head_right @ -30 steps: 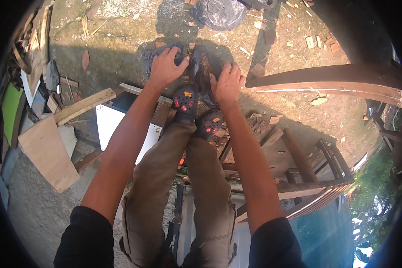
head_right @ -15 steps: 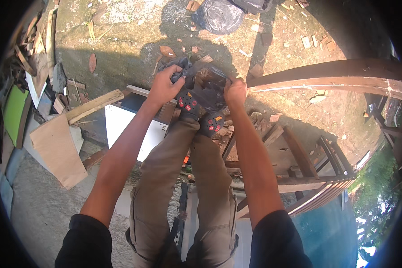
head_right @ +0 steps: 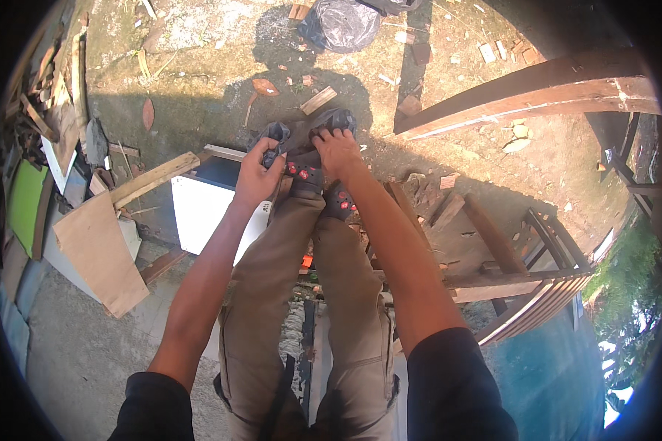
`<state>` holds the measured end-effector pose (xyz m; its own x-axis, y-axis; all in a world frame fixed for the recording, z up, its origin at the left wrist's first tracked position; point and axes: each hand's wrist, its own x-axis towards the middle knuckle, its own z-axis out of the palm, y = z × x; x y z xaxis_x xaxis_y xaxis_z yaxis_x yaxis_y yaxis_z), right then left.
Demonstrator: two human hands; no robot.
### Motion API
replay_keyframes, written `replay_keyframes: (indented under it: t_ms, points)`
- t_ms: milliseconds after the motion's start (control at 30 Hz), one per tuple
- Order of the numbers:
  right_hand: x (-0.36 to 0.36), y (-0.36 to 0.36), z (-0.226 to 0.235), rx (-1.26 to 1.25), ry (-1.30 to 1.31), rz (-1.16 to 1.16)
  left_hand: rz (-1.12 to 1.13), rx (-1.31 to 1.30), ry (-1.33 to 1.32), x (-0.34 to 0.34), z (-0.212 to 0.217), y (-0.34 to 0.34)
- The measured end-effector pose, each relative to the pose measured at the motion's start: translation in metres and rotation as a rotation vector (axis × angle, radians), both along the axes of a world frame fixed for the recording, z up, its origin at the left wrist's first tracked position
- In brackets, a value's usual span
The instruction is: The person uses a hammer to pry apart and remove wooden slats from a wooden frame. They repeatedly strike and lever the slats loose, then set them aside on the ground.
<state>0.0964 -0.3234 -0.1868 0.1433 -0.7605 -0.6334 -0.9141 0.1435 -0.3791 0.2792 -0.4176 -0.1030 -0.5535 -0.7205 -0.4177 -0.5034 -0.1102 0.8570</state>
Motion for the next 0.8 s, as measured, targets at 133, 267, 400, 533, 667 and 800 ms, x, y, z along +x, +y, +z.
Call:
replay_keyframes:
  t_ms: [133,267,400,533,667,800]
  points:
    - [0.001,-0.006,0.015,0.228,0.288,0.136,0.086,-0.187,-0.079,0.029,-0.004,0.012]
    - [-0.013,0.001,0.068,0.057,0.042,0.06,0.304,-0.334,-0.251,0.038,0.013,0.025]
    - [-0.031,0.001,0.127,-0.447,-0.276,-0.15,0.356,-0.219,-0.15,0.03,0.029,0.013]
    - [-0.023,-0.016,0.18,-0.5,-0.484,-0.273,0.273,0.019,0.069,-0.021,0.091,-0.011]
    - [-0.007,-0.032,0.208,-0.492,-0.564,-0.665,-0.059,0.056,0.168,-0.04,0.119,-0.03]
    - [-0.008,-0.043,0.255,-0.321,-0.693,-0.951,-0.14,-0.02,0.026,-0.05,0.165,-0.043]
